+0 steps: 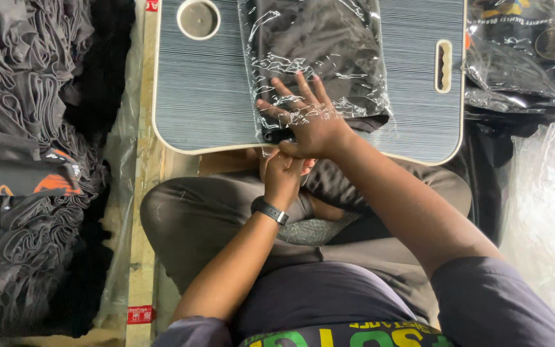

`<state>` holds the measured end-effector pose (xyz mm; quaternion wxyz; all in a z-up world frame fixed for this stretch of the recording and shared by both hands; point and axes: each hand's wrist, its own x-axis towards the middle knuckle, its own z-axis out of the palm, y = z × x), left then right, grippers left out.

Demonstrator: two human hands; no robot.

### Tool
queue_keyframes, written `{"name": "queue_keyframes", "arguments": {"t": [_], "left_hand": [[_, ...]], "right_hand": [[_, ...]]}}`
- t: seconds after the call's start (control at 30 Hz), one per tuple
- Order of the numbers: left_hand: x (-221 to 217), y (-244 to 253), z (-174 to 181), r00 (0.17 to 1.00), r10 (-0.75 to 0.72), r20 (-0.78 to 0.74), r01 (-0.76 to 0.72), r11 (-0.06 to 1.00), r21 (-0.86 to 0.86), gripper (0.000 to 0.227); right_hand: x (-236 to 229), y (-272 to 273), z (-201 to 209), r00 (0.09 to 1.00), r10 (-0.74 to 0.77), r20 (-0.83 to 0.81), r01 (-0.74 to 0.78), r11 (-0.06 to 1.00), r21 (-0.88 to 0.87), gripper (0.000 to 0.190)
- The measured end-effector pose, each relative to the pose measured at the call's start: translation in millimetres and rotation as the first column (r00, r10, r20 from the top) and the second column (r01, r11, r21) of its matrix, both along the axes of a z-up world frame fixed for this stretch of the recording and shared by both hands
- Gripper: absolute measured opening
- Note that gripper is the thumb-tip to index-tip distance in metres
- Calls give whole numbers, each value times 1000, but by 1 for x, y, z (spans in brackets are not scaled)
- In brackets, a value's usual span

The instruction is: The person folds a black t-shirt and places it into a clear plastic bag on a lap desk, then smooths the plastic to remove air.

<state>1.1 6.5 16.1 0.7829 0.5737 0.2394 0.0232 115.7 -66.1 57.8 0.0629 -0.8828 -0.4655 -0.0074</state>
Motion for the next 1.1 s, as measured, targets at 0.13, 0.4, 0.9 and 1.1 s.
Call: {"name": "queue_keyframes", "arguments": {"t": [0.13, 0.4, 0.9, 1.1], "left_hand": [[1, 1, -2, 998, 34, -49, -33, 999, 21, 11], [-3, 3, -21, 999, -2, -46, 1, 999, -35, 16], [-10, 7, -11, 998, -46, -45, 45, 999, -27, 17], [-13, 9, -18, 996, -52, -73, 45, 995, -89, 21]], "right_hand": [[-2, 6, 11, 996, 16, -89, -18, 1000, -16, 88], [-13, -22, 40, 970, -230, -75, 221, 969, -112, 58], [-9, -27, 41, 765, -619, -180, 621, 782, -51, 77], [-13, -34, 18, 907, -412, -85, 417, 907, 57, 80]]}}
